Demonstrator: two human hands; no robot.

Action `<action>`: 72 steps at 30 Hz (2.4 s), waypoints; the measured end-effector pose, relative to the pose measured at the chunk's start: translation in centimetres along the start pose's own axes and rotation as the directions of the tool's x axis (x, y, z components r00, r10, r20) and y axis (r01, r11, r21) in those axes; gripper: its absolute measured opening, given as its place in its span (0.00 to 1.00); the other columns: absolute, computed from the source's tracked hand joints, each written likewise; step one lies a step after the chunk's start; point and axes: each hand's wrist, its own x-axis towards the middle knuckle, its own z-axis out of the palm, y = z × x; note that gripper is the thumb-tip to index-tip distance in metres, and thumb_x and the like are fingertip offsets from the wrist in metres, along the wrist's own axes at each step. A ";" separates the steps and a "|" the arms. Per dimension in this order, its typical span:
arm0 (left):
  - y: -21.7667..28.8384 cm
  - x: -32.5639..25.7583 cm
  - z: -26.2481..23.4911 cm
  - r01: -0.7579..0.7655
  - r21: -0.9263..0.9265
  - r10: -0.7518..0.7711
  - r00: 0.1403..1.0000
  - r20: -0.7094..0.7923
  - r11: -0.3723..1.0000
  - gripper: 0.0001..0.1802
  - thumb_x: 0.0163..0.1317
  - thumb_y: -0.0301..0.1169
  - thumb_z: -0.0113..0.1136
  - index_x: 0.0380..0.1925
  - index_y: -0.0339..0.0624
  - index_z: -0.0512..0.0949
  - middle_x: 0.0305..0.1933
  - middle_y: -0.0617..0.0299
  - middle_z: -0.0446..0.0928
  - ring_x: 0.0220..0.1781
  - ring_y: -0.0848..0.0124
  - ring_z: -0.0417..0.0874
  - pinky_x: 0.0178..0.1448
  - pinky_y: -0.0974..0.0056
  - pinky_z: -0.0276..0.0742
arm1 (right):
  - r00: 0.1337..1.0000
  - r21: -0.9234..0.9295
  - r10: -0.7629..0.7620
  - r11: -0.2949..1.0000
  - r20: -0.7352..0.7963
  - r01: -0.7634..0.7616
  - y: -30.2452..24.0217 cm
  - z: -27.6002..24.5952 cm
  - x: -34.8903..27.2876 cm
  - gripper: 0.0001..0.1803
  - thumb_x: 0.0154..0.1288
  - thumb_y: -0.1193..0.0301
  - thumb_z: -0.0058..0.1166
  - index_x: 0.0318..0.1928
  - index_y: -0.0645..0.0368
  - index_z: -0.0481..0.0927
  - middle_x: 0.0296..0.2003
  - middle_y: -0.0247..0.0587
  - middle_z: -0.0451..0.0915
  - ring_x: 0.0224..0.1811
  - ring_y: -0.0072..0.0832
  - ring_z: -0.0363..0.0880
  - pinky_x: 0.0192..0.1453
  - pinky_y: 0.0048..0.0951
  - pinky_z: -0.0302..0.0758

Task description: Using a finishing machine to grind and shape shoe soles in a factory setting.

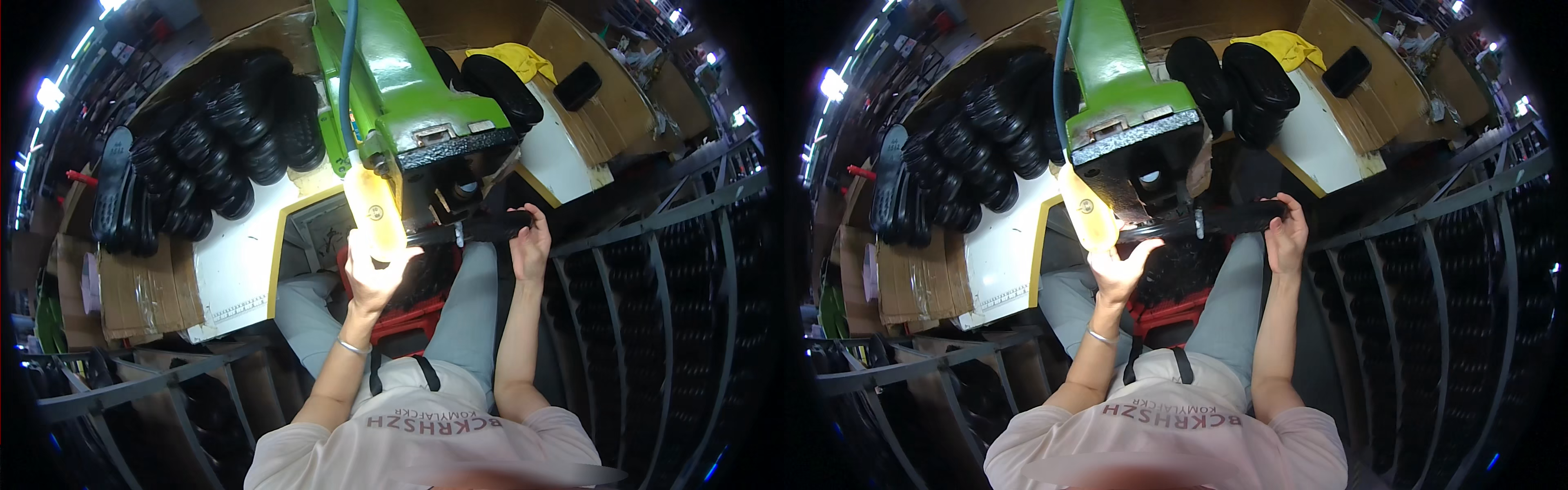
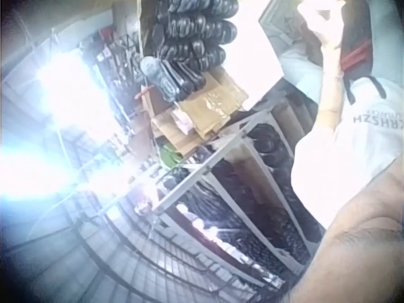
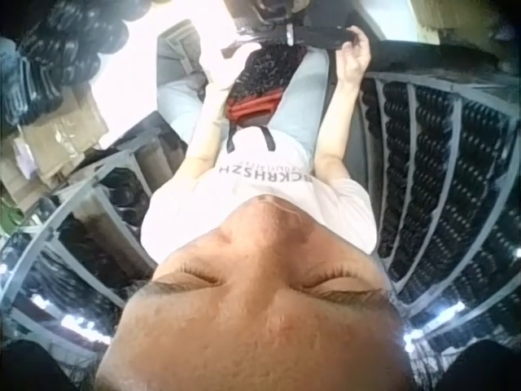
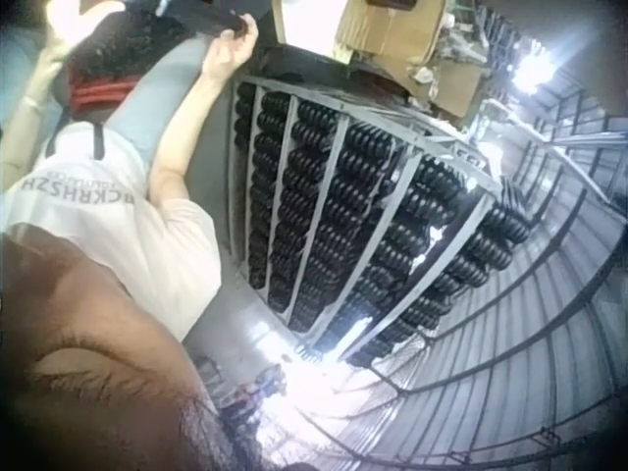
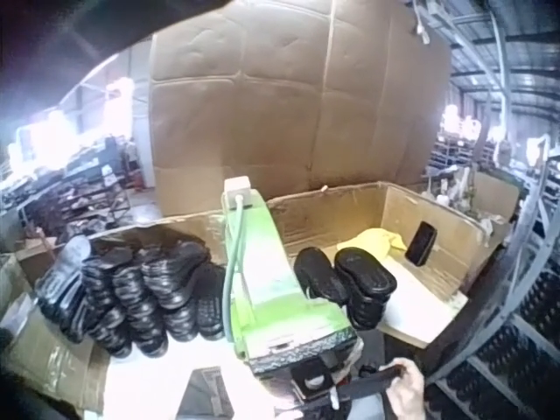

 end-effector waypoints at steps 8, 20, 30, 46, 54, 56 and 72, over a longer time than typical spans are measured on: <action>0.2 1.0 1.0 -0.130 0.081 0.135 0.989 -0.061 0.988 0.33 0.36 0.30 0.83 0.41 0.34 0.73 0.37 0.51 0.72 0.34 0.57 0.77 0.38 0.58 0.76 | 0.998 -0.006 -0.069 0.998 -0.004 0.069 -0.3 -0.2 3.0 0.29 0.58 0.73 0.66 0.58 0.65 0.69 0.49 0.45 0.76 0.55 0.32 0.75 0.65 0.37 0.69; -1.7 -0.4 -4.8 0.093 -0.124 -0.107 0.988 -0.111 0.988 0.31 0.33 0.20 0.80 0.40 0.36 0.72 0.39 0.58 0.70 0.36 0.70 0.77 0.39 0.68 0.78 | 0.996 -0.050 -0.069 0.996 0.048 0.071 1.1 6.7 1.7 0.31 0.54 0.74 0.69 0.57 0.65 0.69 0.46 0.45 0.77 0.50 0.32 0.77 0.59 0.33 0.73; -7.7 -5.6 -11.0 0.136 -0.058 -0.141 0.986 -0.084 0.989 0.26 0.35 0.12 0.73 0.36 0.38 0.72 0.41 0.57 0.67 0.47 0.63 0.75 0.59 0.60 0.73 | 0.998 -0.112 0.034 0.993 0.060 -0.027 5.4 12.6 -2.3 0.45 0.43 0.82 0.74 0.60 0.63 0.60 0.50 0.39 0.67 0.52 0.26 0.70 0.59 0.27 0.71; -6.9 -5.6 -6.3 0.332 -0.193 -0.344 0.938 -0.031 0.923 0.19 0.50 0.13 0.65 0.43 0.29 0.71 0.48 0.57 0.67 0.53 0.65 0.74 0.60 0.64 0.73 | 0.834 -0.518 -0.496 0.661 0.240 0.543 -17.0 5.2 -3.1 0.26 0.49 0.63 0.72 0.40 0.66 0.73 0.35 0.44 0.70 0.37 0.32 0.73 0.51 0.47 0.78; -5.4 -5.7 -3.8 0.394 -0.186 -0.407 0.913 -0.037 0.900 0.07 0.59 0.16 0.61 0.33 0.38 0.73 0.31 0.64 0.76 0.31 0.78 0.77 0.39 0.74 0.75 | 0.566 -0.543 -0.677 0.285 0.470 0.790 -8.1 9.4 10.8 0.19 0.49 0.78 0.68 0.43 0.58 0.76 0.42 0.43 0.79 0.52 0.40 0.77 0.68 0.51 0.66; -4.8 -5.4 -4.2 0.415 -0.201 -0.430 0.902 -0.038 0.888 0.07 0.59 0.16 0.61 0.33 0.38 0.73 0.31 0.64 0.76 0.32 0.79 0.77 0.40 0.74 0.75 | 0.617 -0.592 -0.640 0.299 0.457 0.749 -2.1 9.3 15.9 0.20 0.46 0.79 0.68 0.41 0.59 0.76 0.41 0.44 0.78 0.52 0.43 0.76 0.66 0.46 0.67; -1.1 23.3 -12.4 -0.296 0.701 0.442 0.897 -0.031 0.649 0.16 0.52 0.28 0.68 0.40 0.39 0.77 0.43 0.53 0.78 0.52 0.54 0.75 0.58 0.55 0.68 | 0.919 -0.772 -0.362 0.537 0.155 0.341 4.5 3.6 4.0 0.11 0.56 0.81 0.58 0.42 0.66 0.78 0.43 0.48 0.79 0.46 0.40 0.79 0.50 0.33 0.76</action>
